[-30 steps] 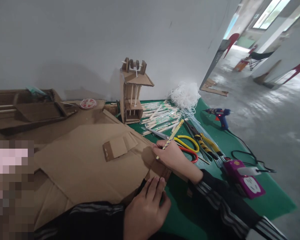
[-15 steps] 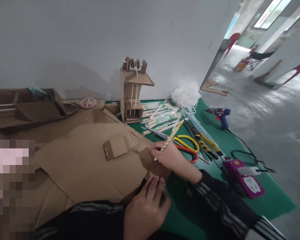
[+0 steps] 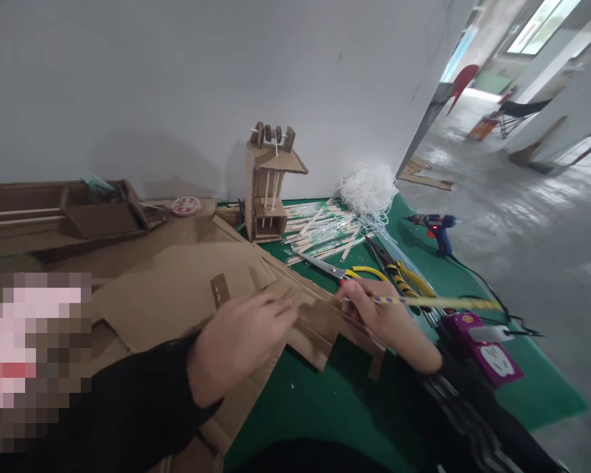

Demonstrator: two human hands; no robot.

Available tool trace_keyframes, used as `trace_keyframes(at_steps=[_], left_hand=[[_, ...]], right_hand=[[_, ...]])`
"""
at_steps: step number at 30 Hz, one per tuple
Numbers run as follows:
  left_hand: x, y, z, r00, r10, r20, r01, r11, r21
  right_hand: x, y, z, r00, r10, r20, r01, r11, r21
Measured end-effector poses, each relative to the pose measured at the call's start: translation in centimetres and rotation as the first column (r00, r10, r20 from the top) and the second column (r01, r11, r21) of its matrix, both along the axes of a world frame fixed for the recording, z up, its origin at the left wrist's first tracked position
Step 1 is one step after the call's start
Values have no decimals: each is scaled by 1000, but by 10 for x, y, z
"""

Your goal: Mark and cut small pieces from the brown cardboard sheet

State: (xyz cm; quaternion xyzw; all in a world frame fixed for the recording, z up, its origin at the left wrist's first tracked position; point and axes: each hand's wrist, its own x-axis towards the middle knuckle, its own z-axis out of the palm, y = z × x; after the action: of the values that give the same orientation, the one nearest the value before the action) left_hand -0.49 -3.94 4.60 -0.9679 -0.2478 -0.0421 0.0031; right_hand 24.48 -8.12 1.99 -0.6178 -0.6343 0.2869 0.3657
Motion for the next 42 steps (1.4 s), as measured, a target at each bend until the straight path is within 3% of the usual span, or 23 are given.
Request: trace_keyframes(at_steps=[3, 7, 13, 17, 21, 28, 32, 35, 38, 42], left_hand=[[-17, 20, 9, 993, 113, -29, -114, 992, -49], [-20, 31, 2, 990, 138, -27, -140, 986, -89], [-6, 44, -13, 994, 61, 89, -59, 998, -28], [-4, 50, -26, 993, 46, 108, -41, 998, -49], [-6, 52, -30, 994, 76, 78, -72, 996, -62], [-18, 53, 2, 997, 54, -53, -62, 986, -158], [-4, 60, 13, 998, 11, -68, -23, 983, -180], [20, 72, 6, 999, -28, -40, 22, 989, -147], [42, 84, -10, 999, -32, -35, 27, 991, -132], [55, 95, -30, 999, -36, -41, 31, 991, -131]], right_hand=[[6, -32, 3, 981, 113, 155, -113, 994, -9], [19, -76, -10, 917, 164, 363, -164, 986, -31], [60, -116, -44, 782, 21, 623, -41, 999, 19], [74, -116, -52, 694, -68, 717, 5, 996, 89], [83, -107, -51, 680, -115, 724, 51, 993, 110], [87, -96, -47, 687, -233, 689, 219, 970, 110], [83, -89, -50, 690, -286, 665, 272, 954, 128], [85, -87, -52, 690, -319, 650, 281, 945, 167], [89, -84, -53, 713, -329, 619, 255, 944, 208], [92, -80, -59, 733, -318, 602, 217, 947, 235]])
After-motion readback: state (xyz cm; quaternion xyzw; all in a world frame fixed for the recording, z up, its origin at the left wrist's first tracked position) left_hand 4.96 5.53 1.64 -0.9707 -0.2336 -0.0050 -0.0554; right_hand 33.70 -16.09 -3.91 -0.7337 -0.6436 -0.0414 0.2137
